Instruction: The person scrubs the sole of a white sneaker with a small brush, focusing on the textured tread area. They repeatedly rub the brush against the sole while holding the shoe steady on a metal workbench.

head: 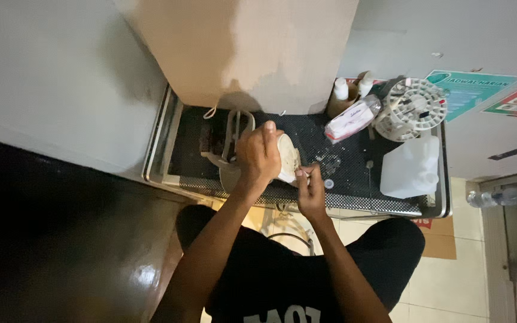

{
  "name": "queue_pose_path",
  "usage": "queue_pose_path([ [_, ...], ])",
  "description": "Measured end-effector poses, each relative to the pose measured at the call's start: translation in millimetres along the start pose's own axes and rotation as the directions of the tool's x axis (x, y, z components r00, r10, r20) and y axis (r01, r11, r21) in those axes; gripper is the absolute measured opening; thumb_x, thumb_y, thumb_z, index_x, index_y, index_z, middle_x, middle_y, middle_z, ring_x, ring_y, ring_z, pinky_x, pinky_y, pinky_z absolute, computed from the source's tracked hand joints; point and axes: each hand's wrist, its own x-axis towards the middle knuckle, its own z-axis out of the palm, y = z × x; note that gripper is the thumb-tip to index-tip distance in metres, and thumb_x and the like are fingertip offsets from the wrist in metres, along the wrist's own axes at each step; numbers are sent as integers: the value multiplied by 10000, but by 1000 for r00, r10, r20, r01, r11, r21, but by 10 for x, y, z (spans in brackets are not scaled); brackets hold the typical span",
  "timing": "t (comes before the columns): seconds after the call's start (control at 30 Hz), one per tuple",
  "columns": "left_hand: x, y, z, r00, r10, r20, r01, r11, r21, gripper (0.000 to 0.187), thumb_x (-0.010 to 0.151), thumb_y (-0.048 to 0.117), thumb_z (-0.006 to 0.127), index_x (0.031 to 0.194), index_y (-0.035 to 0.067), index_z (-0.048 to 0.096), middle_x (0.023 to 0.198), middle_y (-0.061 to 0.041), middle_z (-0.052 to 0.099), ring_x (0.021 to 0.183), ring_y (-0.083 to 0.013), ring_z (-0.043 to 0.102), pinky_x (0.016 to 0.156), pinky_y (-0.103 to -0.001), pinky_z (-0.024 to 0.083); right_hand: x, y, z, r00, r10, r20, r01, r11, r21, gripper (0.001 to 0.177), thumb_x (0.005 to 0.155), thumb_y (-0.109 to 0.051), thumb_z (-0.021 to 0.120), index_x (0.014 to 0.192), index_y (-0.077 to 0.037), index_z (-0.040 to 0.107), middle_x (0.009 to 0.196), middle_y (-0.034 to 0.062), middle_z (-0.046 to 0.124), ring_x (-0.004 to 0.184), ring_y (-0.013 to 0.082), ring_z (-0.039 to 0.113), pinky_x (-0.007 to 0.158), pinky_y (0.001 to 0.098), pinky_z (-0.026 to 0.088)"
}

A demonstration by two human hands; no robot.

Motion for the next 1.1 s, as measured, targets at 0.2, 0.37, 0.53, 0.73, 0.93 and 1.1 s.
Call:
queue_pose_path([
  [0.2,-58,74,-53,1000,-5,12,4,999,40,527,1033,251,309,792,61,736,703,-226,704,718,-484,675,651,-551,489,44,172,71,999,36,-6,-35,983,182,169,1078,-88,434,932,-57,515,641,0,462,584,90,383,579,290,362],
  [0.37,-136,-73,64,999,-36,37,33,995,89,554,1030,298,255,812,119,731,685,-168,701,695,-408,702,646,-477,522,220,-813,152,998,-36,-49,42,990,136,83,997,-48,567,914,-47,559,680,47,534,632,94,442,584,274,399],
  [0.53,-118,-228,44,1000,10,15,-12,992,127,566,1046,287,226,822,126,720,698,-154,707,702,-408,693,670,-470,532,129,-102,146,994,-69,-85,76,994,76,142,911,-7,644,815,-45,546,629,82,536,598,117,453,543,284,391],
  [0.73,-190,92,103,998,-63,22,60,995,85,587,1027,340,241,815,93,730,687,-181,705,714,-422,700,651,-490,521,-19,209,-12,984,-22,-179,54,983,174,212,926,-4,529,764,-103,434,677,1,465,658,119,408,621,297,360],
  [0.93,-165,-46,103,998,59,22,-63,977,205,570,1050,279,240,805,124,731,646,-152,697,660,-364,714,622,-431,529,310,-803,163,987,-120,-105,136,977,162,112,873,88,512,852,-20,534,685,108,516,648,162,487,582,320,399],
  [1.1,-205,-287,-11,997,52,-62,-46,995,84,565,1056,229,252,814,98,746,682,-179,704,669,-410,695,610,-453,518,259,-429,250,994,-48,-100,59,992,113,115,790,79,632,800,-34,616,688,126,635,617,165,524,530,311,410],
])
